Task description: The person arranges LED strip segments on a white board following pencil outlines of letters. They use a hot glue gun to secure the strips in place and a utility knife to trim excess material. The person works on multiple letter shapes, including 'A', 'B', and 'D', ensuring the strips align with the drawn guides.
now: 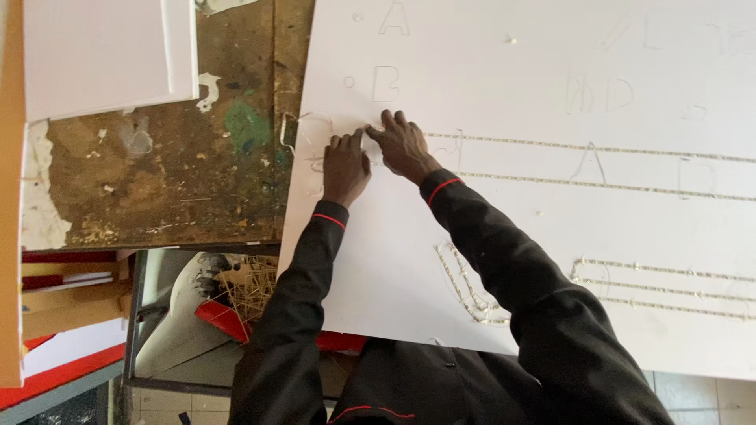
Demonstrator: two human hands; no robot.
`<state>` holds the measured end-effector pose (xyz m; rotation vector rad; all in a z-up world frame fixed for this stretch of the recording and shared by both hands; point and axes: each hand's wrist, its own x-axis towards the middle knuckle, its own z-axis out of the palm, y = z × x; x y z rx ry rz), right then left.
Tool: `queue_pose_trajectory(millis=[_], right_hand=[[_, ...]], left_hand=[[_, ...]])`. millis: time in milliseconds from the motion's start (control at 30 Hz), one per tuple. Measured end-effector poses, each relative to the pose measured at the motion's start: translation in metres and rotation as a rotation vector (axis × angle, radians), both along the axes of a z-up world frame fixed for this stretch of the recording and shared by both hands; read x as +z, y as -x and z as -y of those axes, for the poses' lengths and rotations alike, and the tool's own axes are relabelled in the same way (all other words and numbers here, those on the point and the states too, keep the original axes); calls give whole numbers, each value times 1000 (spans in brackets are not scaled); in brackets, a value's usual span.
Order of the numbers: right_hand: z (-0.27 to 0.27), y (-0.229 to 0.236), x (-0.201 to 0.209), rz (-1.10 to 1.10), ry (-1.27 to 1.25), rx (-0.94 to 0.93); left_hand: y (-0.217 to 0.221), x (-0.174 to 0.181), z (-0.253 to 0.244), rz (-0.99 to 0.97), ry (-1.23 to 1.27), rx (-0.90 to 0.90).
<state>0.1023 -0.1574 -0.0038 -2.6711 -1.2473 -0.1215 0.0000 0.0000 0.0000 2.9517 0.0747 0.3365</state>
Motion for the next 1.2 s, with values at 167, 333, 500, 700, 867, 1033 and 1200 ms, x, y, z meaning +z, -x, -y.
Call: queue_pose_trajectory(millis=[167,333,500,700,867,1033,1200], right_hand=[[4,22,-16,109,-81,-34],[9,38,-4,80,-130,-133],[-5,47,10,-294,-396,-171],[-34,95,-39,-874,-747,-180],[0,119,9,-891,-1000,-214],[9,127,1,-792,-1111,-207],[3,140,-4,-1168,-1188,-174]], left_hand=[[-2,1,0,-41,-102,-20],[10,22,-6,-86,66,1],[32,9,-38,-179,79,97],[65,12,-44,-104,159,136],[102,28,-48,-10,312,180],[128,17,-35,70,472,317],[126,35,-4,365,1200,444]])
